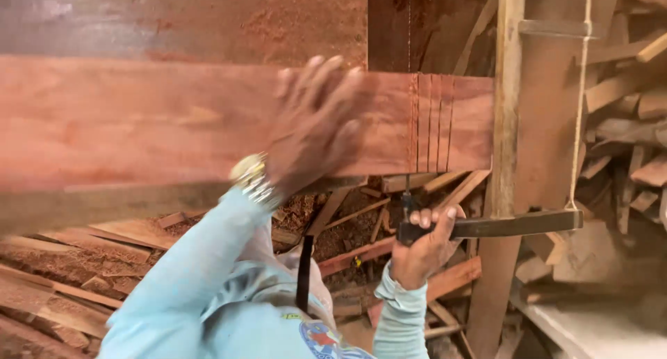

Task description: Sawing decorative notches into a wooden plank.

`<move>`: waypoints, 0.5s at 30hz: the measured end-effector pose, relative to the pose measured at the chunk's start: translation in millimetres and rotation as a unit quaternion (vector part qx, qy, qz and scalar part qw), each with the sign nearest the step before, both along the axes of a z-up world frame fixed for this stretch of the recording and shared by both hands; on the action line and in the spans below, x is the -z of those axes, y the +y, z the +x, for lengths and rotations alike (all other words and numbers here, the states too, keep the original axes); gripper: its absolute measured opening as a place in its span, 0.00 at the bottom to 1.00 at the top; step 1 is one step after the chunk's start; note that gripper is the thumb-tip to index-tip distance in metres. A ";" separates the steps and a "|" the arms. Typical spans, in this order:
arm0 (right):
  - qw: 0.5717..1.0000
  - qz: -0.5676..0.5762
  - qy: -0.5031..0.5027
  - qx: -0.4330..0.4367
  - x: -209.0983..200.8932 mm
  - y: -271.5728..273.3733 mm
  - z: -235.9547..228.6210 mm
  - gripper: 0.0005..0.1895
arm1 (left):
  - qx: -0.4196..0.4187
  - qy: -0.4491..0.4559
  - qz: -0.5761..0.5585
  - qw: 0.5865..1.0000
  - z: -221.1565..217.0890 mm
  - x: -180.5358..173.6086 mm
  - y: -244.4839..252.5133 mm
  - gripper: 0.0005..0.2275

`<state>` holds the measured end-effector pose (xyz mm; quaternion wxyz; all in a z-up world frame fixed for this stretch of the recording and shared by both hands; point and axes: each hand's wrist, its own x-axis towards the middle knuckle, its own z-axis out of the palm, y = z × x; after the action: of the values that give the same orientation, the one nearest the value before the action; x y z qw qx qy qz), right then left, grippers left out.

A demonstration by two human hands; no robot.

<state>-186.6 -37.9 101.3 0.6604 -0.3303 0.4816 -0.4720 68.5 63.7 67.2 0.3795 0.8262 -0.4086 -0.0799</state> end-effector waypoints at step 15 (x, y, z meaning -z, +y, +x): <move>0.887 0.051 0.444 0.116 36.3 -34.5 57.9 0.12 | -0.097 -0.023 0.296 0.950 196.2 50.8 178.6 0.19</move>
<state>-128.7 -72.4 65.1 0.3340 -0.4131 0.7827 -0.3242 264.7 242.2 16.4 0.1139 0.9388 -0.2927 -0.1412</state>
